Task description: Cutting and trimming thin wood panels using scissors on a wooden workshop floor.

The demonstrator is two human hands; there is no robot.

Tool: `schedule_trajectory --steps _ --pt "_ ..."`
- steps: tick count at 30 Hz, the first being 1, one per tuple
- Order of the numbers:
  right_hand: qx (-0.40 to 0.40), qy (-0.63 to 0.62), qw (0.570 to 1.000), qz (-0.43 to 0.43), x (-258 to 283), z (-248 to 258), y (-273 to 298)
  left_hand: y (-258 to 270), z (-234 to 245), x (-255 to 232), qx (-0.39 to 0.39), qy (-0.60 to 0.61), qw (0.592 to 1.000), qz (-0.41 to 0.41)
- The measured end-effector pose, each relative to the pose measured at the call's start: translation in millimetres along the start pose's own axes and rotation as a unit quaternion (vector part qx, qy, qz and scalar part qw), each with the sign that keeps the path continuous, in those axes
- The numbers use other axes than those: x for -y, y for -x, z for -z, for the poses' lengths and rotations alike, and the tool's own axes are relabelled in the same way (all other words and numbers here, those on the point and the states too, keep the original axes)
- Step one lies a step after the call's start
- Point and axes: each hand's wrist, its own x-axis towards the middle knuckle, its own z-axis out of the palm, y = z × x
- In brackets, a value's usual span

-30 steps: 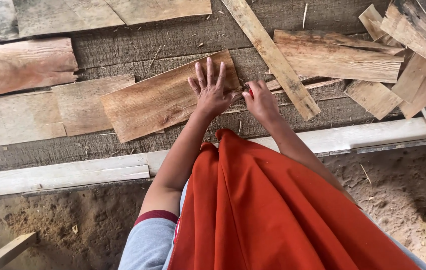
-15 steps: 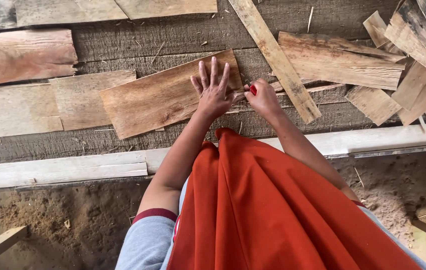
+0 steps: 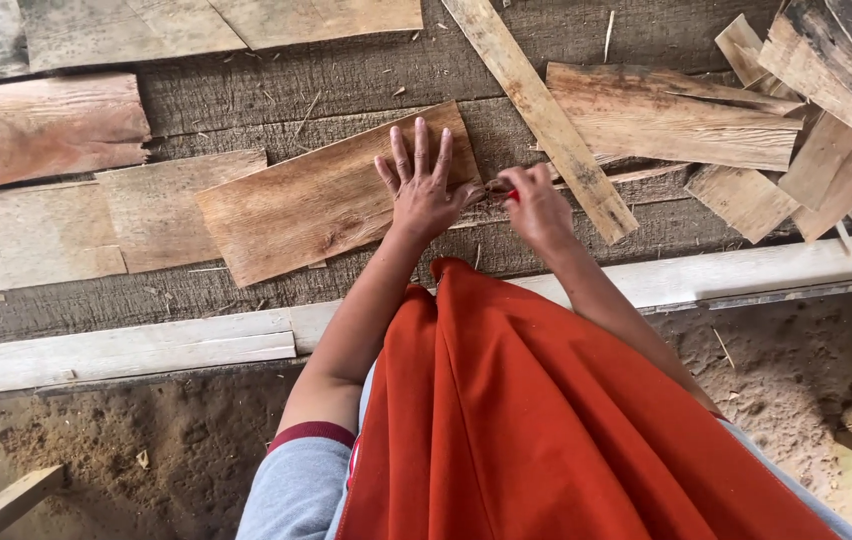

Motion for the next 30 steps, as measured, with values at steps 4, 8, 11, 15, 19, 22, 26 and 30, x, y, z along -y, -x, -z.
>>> schedule_trajectory --steps 4,8,11,15,19,22,26,30 --pt "-0.024 -0.007 0.997 -0.067 -16.1 8.3 -1.6 0.5 1.0 -5.1 -0.004 -0.015 1.0 0.012" --pt "0.036 -0.088 0.991 -0.093 -7.9 -9.4 -0.6 0.7 4.5 -7.0 0.007 -0.006 1.0 0.008" --pt "0.078 -0.035 0.992 -0.09 11.7 -17.9 6.2 -1.5 1.7 -8.3 0.002 -0.005 1.0 0.01" --pt "0.083 0.069 0.993 -0.048 28.9 -16.0 7.6 -2.0 -1.4 -7.7 0.0 0.006 1.0 0.013" --pt "0.079 0.103 0.991 -0.032 26.9 -26.5 -0.6 -3.0 -2.7 -8.1 0.003 0.011 1.0 0.016" --pt "0.107 0.165 0.98 -0.019 27.0 -32.2 -6.7 -3.8 -4.5 -7.2 0.003 0.01 1.0 0.019" --pt "0.147 0.115 0.981 -0.053 44.0 -15.9 -5.6 -3.5 -0.5 -9.2 0.016 0.012 0.999 0.027" --pt "0.169 0.09 0.978 -0.081 65.5 3.5 0.6 -3.6 4.9 -11.7 0.033 0.0 0.999 0.033"
